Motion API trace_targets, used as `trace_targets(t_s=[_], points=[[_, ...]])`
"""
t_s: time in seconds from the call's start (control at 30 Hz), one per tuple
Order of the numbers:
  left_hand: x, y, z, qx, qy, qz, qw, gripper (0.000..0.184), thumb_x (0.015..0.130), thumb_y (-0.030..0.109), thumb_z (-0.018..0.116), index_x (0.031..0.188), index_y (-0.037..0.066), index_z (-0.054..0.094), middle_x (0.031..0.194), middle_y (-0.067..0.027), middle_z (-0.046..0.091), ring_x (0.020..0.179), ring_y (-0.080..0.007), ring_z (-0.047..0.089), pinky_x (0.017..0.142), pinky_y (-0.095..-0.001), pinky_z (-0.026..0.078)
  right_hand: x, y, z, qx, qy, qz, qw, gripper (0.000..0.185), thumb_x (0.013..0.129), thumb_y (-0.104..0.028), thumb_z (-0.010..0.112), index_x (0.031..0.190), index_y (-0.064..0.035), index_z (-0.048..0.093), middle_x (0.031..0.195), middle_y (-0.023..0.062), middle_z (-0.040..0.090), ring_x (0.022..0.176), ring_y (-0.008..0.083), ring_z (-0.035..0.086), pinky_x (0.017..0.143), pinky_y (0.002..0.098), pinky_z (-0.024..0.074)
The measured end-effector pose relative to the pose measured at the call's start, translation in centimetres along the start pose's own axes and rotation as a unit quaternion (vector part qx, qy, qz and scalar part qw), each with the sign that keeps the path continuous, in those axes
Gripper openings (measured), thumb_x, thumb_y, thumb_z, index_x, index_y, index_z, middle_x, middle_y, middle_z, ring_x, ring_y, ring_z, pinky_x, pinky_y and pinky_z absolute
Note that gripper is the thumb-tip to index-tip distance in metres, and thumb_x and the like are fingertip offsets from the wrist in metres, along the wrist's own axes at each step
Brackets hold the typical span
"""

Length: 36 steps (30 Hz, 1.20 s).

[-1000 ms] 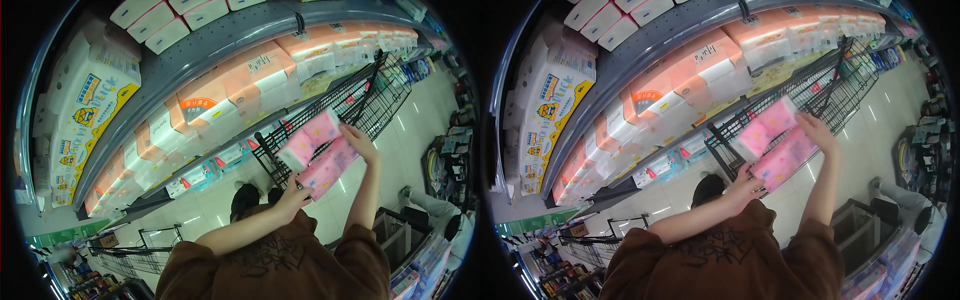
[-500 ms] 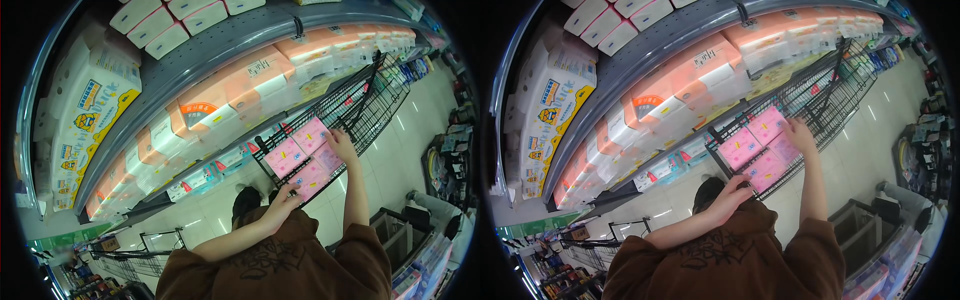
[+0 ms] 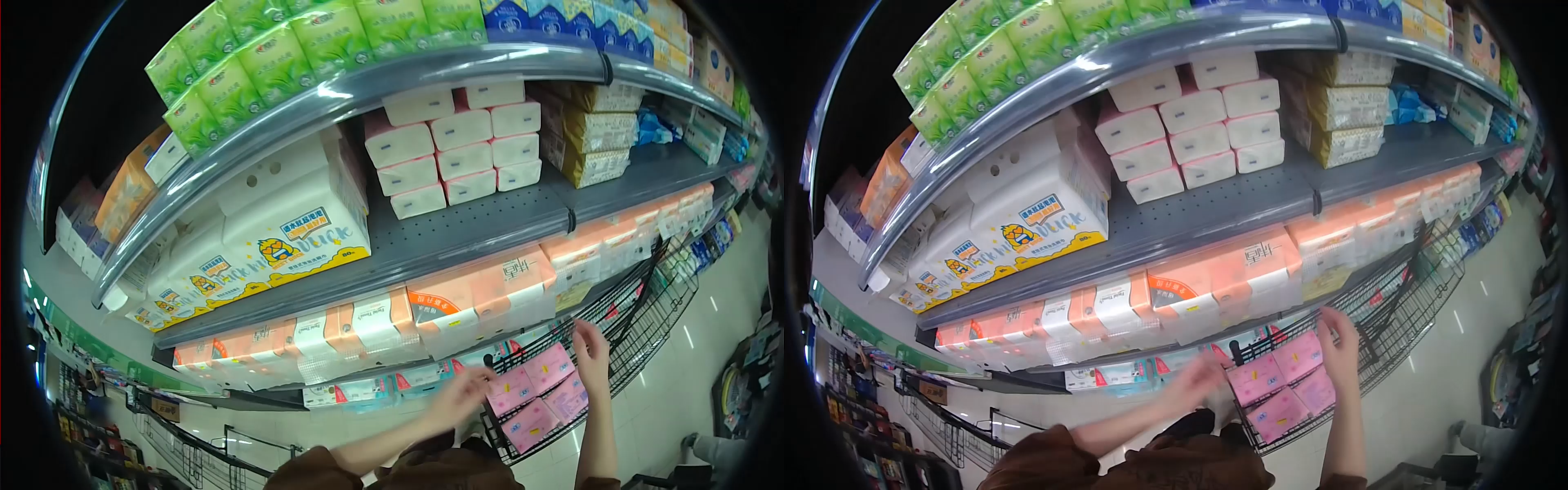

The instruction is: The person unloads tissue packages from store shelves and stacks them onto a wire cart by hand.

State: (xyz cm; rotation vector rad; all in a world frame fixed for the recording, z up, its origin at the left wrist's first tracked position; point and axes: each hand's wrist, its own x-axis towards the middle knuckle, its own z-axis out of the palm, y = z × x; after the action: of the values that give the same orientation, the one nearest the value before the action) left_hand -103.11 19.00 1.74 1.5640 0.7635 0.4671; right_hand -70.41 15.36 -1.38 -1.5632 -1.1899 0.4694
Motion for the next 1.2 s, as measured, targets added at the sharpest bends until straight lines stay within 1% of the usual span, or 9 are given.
trace_targets(t_s=[0.07, 0.17, 0.3, 0.4, 0.53, 0.63, 0.73, 0.97, 1.2], points=[[2.1, 3.4, -4.0, -0.029, 0.102, 0.166, 0.980, 0.033, 0.102, 0.008, 0.056, 0.134, 0.005, 0.051, 0.128, -0.0087, 0.059, 0.107, -0.0131, 0.059, 0.090, -0.0298, 0.050, 2.5, -5.5, 0.4, 0.053, 0.001, -0.018, 0.998, 0.034, 0.095, -0.007, 0.062, 0.128, 0.0004, 0.064, 0.109, 0.0114, 0.070, 0.100, 0.0190, 0.066, 0.088, 0.0327, 0.0511], [5.4, 8.8, -10.4, 0.022, 0.217, 0.271, 0.938, 0.036, 0.098, 0.003, 0.058, 0.133, 0.004, 0.050, 0.132, -0.0100, 0.055, 0.112, -0.0177, 0.058, 0.093, -0.0319, 0.050, 7.0, -10.9, 1.3, 0.093, -0.007, -0.090, 0.992, 0.042, 0.096, -0.008, 0.062, 0.137, -0.0001, 0.056, 0.119, 0.0125, 0.067, 0.109, 0.0201, 0.064, 0.095, 0.0336, 0.0497], [9.6, 12.4, -15.3, 0.147, 0.367, 0.331, 0.857, 0.056, 0.094, 0.008, 0.063, 0.143, 0.000, 0.038, 0.146, -0.0172, 0.040, 0.135, -0.0276, 0.044, 0.110, -0.0402, 0.039, 13.1, -14.6, 3.3, 0.136, -0.030, -0.136, 0.981, 0.053, 0.097, -0.008, 0.062, 0.146, -0.0004, 0.045, 0.137, 0.0163, 0.058, 0.125, 0.0220, 0.058, 0.105, 0.0343, 0.0449], [13.5, 12.5, -16.8, 0.311, 0.505, 0.318, 0.739, 0.076, 0.090, 0.018, 0.071, 0.148, -0.005, 0.028, 0.152, -0.0277, 0.028, 0.143, -0.0379, 0.035, 0.117, -0.0456, 0.031, 18.2, -15.7, 4.8, 0.178, -0.014, -0.104, 0.978, 0.062, 0.098, -0.015, 0.063, 0.152, -0.0008, 0.036, 0.148, 0.0187, 0.048, 0.132, 0.0240, 0.052, 0.109, 0.0349, 0.0418], [15.9, 14.6, -18.2, 0.186, 0.476, 0.323, 0.796, 0.099, 0.087, 0.029, 0.077, 0.155, -0.008, 0.015, 0.154, -0.0339, 0.026, 0.146, -0.0421, 0.030, 0.120, -0.0436, 0.027, 23.9, -17.1, 6.6, 0.159, -0.009, -0.053, 0.986, 0.081, 0.100, -0.050, 0.053, 0.160, -0.0071, 0.021, 0.161, 0.0152, 0.034, 0.147, 0.0296, 0.035, 0.120, 0.0454, 0.0234], [17.2, 14.7, -18.9, 0.141, 0.440, 0.339, 0.819, 0.086, 0.097, 0.041, 0.065, 0.155, -0.005, 0.020, 0.156, -0.0289, 0.029, 0.147, -0.0382, 0.031, 0.120, -0.0408, 0.027, 28.3, -17.0, 7.8, 0.268, -0.058, 0.070, 0.959, 0.085, 0.101, -0.064, 0.041, 0.160, -0.0065, 0.023, 0.161, 0.0155, 0.034, 0.146, 0.0317, 0.036, 0.120, 0.0474, 0.0230], [17.6, 16.1, -20.2, -0.029, 0.399, 0.266, 0.877, 0.080, 0.104, 0.058, 0.041, 0.157, -0.001, 0.025, 0.160, -0.0209, 0.031, 0.148, -0.0334, 0.031, 0.121, -0.0386, 0.024, 30.8, -15.3, 7.4, 0.254, -0.087, 0.056, 0.962, 0.089, 0.100, -0.072, 0.031, 0.159, -0.0062, 0.026, 0.160, 0.0165, 0.036, 0.144, 0.0332, 0.039, 0.119, 0.0481, 0.0246], [16.6, 15.1, -20.4, -0.134, 0.320, 0.268, 0.899, 0.080, 0.106, 0.064, 0.017, 0.158, 0.004, 0.029, 0.163, -0.0123, 0.032, 0.151, -0.0258, 0.027, 0.122, -0.0330, 0.019, 28.4, -15.2, 5.9, 0.320, -0.078, 0.083, 0.940, 0.085, 0.098, -0.072, 0.034, 0.156, -0.0092, 0.037, 0.153, 0.0142, 0.047, 0.136, 0.0307, 0.047, 0.113, 0.0473, 0.0338], [18.1, 16.9, -22.2, -0.206, 0.337, 0.134, 0.909, 0.082, 0.102, 0.070, 0.025, 0.160, 0.011, 0.029, 0.161, -0.0069, 0.036, 0.148, -0.0233, 0.032, 0.120, -0.0347, 0.023, 28.6, -18.0, 6.8, 0.428, -0.118, 0.046, 0.895, 0.063, 0.106, -0.056, 0.035, 0.151, -0.0127, 0.041, 0.151, 0.0071, 0.049, 0.135, 0.0246, 0.050, 0.113, 0.0410, 0.0395]])
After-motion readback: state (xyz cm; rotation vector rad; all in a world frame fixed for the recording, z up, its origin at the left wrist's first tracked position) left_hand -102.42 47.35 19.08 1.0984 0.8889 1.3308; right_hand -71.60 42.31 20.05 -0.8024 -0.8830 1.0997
